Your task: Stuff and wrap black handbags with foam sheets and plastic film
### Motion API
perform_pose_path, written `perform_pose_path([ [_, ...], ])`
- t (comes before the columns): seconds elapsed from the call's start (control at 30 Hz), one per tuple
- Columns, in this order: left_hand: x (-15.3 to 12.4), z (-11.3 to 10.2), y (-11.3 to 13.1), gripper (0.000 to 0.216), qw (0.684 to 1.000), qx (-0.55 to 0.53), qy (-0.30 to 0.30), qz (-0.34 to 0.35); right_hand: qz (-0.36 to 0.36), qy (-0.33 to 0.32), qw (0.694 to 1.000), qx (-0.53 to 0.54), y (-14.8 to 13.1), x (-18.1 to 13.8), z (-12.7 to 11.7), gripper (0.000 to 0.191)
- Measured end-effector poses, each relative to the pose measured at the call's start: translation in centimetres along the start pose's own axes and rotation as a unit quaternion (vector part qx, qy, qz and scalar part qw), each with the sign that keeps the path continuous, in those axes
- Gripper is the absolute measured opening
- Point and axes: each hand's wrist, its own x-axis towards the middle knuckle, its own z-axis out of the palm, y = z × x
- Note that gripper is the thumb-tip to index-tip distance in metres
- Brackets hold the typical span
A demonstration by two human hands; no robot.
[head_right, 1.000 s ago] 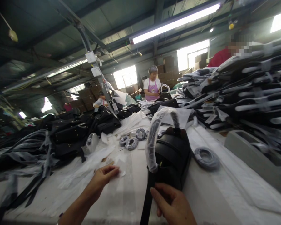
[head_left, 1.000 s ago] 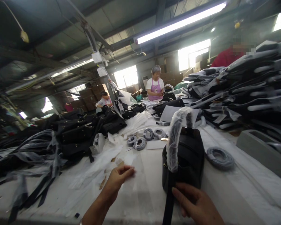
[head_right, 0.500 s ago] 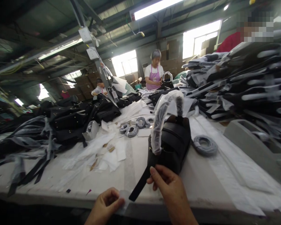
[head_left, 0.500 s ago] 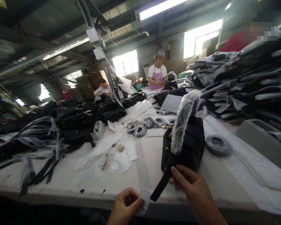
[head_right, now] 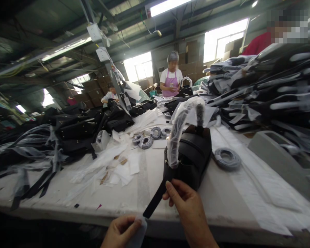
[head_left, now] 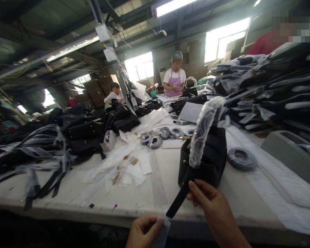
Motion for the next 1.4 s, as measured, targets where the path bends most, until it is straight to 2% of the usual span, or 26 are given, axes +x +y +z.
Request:
perform_pose_path([
  [0.27,-0.3,-0.1,0.0,0.047,0.999,0.016,0.033,0.007,0.003,-0.005,1.0,0.016,0.2,-0.4,0.1,0.053],
  [0.67,-0.6,0.8,1.5,0.054,0.999,0.028,0.013,0.015,0.009,0.0,1.0,0.028,-0.3,-0.4,0.3,0.056],
  [0.9,-0.5,1.3,2.3,0.056,1.0,0.009,0.009,0.008,0.001,-0.019,1.0,0.008,-0.1,-0.3,0.2,0.052],
  [1.07,0.5,2.6,3.7,0.053,1.0,-0.017,0.002,0.011,0.002,-0.017,1.0,-0.02,0.0,0.1,0.0,0.052],
  [1.23,2.1,4.7,6.3,0.048,0.998,-0.048,-0.017,0.036,0.003,-0.031,0.998,-0.056,0.0,0.7,-0.5,0.059],
  [1.4,3.6,6.6,8.5,0.044,0.993,-0.078,-0.049,0.068,-0.031,-0.093,0.993,-0.07,-0.3,0.8,-1.3,0.058],
])
